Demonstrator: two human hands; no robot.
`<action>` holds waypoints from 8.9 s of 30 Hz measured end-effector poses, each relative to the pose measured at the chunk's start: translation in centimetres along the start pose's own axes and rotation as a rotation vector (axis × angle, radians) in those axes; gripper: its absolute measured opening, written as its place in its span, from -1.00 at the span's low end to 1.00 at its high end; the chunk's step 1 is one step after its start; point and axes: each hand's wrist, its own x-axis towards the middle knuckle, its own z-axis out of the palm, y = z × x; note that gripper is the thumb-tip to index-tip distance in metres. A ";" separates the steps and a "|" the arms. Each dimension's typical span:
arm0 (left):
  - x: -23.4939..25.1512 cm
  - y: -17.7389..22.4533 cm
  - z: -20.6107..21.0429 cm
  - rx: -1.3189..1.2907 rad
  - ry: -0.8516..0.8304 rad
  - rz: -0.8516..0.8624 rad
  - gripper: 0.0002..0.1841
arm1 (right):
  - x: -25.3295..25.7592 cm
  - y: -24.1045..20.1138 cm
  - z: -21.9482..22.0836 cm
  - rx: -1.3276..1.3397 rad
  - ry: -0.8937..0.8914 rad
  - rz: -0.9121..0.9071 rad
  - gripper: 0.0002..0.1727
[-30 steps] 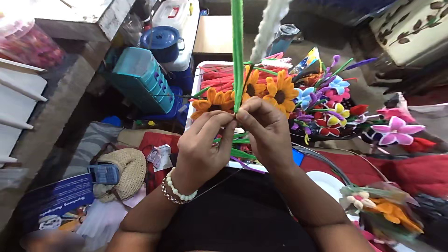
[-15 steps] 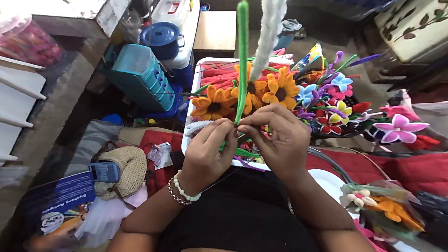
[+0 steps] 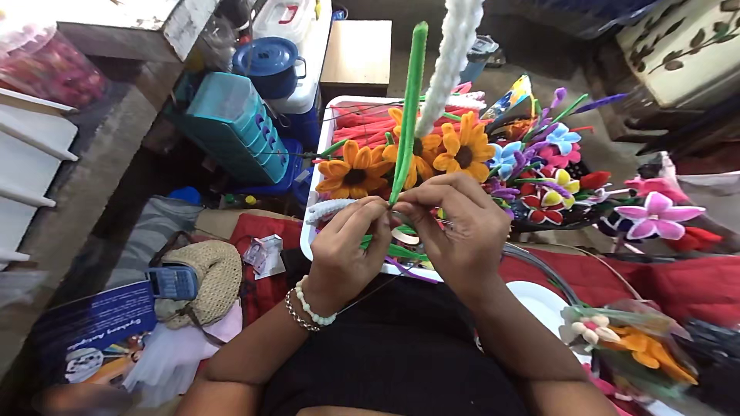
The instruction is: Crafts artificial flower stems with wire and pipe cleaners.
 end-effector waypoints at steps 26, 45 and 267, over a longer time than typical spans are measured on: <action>2.9 0.6 -2.3 -0.051 -0.045 -0.098 -0.65 | -0.2 0.0 1.8 -0.082 -0.017 -0.049 -0.84; 4.5 0.2 -2.7 -0.488 -0.140 -0.187 -0.81 | 0.4 1.5 -0.1 0.425 -0.279 0.036 -0.82; 2.1 0.3 -1.4 -0.226 -0.108 -0.197 -0.89 | 2.3 0.1 -0.5 0.303 -0.173 0.114 -0.84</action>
